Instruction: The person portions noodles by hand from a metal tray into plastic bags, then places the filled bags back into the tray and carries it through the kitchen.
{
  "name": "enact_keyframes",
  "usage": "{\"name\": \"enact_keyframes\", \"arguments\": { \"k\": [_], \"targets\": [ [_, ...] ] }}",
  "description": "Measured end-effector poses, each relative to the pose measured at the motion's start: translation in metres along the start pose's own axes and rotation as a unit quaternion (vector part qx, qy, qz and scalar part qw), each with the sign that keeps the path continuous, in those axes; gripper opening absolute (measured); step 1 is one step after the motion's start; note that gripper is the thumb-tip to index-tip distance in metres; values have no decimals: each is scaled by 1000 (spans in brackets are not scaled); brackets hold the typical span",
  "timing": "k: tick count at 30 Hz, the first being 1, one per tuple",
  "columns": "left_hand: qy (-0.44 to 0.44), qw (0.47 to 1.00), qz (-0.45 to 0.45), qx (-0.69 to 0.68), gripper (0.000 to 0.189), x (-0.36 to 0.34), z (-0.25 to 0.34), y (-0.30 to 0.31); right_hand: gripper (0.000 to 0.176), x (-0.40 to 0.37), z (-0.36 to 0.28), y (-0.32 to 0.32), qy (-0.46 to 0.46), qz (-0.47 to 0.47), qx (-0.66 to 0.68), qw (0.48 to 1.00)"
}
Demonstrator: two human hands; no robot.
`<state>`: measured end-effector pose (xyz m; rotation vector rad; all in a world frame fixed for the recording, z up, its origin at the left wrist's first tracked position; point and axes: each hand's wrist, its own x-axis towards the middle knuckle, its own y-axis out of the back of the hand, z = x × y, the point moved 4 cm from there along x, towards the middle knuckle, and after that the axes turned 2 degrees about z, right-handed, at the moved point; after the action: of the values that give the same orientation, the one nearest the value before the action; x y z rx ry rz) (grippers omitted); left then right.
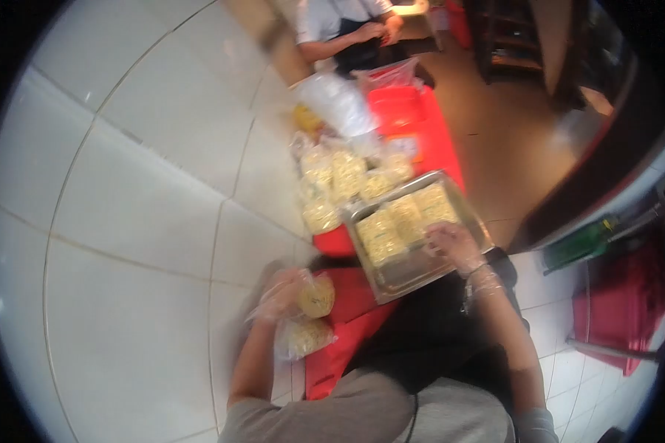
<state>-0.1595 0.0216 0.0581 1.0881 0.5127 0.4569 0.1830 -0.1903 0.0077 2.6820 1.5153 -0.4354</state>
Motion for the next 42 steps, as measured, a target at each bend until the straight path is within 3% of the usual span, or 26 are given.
{"name": "enact_keyframes", "arguments": {
  "k": [2, 3, 4, 6, 7, 8, 10, 11, 14, 16, 18, 21, 24, 27, 29, 30, 33, 34, 36, 39, 41, 42],
  "targets": [
    [102, 963, 27, -246, 31, 0, 22, 19, 25, -11, -21, -11, 21, -21, -45, 999],
    [155, 917, 34, -365, 34, 0, 33, 24, 26, -17, -32, -21, 49, -46, -42, 997],
    [141, 895, 54, -420, 36, 6, 52, 33, 28, -24, -43, -33, 76, -73, -39, 994],
    [116, 839, 97, -523, 40, 20, 85, 47, 30, -38, -71, -59, 239, -102, -107, 960],
    [68, 891, 91, -440, 42, 30, 92, 44, 34, -52, -91, -72, 218, -130, -120, 960],
    [19, 932, 87, -351, 43, 43, 97, 38, 37, -64, -113, -82, 324, -144, -186, 916],
    [10, 960, 81, -268, 45, 61, 122, 34, 42, -79, -123, -98, 442, -141, -244, 852],
    [49, 956, 77, -278, 45, 71, 138, 29, 43, -87, -124, -102, 481, -128, -265, 826],
    [124, 914, 25, -386, 44, 91, 162, 6, 45, -68, -100, -77, 294, -138, -383, 865],
    [72, 921, 56, -378, 40, 109, 157, -29, 38, -49, -67, -46, 276, -123, -487, 820],
    [23, 927, 47, -371, 37, 124, 163, -51, 27, -37, -52, -23, 176, -116, -627, 750],
    [16, 940, 13, -341, 32, 123, 193, -32, 14, -29, -70, 12, 183, -17, -640, 746],
    [-9, 976, -21, -217, 34, 122, 202, -11, 8, -40, -108, 16, 292, 20, -615, 732],
    [-17, 993, -31, -113, 42, 128, 191, -15, 7, -36, -101, 22, 383, 39, -567, 729],
    [-26, 997, -78, 7, 44, 151, 180, -40, 6, -30, -81, 24, 362, 10, -588, 723],
    [-95, 990, -103, -11, 45, 146, 193, -32, 6, -26, -84, 28, 354, -2, -602, 716],
    [-116, 989, -91, 16, 45, 155, 188, -41, 8, -36, -94, 41, 354, 110, -522, 768],
    [-79, 991, -85, -72, 45, 155, 189, -39, 43, -37, -94, 47, 367, 130, -480, 786],
    [-71, 981, -102, -150, 44, 150, 201, -39, 73, -30, -71, 50, 344, 136, -353, 859],
    [-50, 964, -131, -228, 45, 157, 192, -54, 107, -11, -6, 47, 215, 44, -230, 948],
    [-70, 964, -114, -228, 47, 159, 190, -53, 86, 0, 33, 46, 94, 10, -184, 978],
    [-97, 970, -88, -206, 51, 154, 192, -44, 71, 4, 38, 48, 81, 30, -181, 980]
  ]
}}
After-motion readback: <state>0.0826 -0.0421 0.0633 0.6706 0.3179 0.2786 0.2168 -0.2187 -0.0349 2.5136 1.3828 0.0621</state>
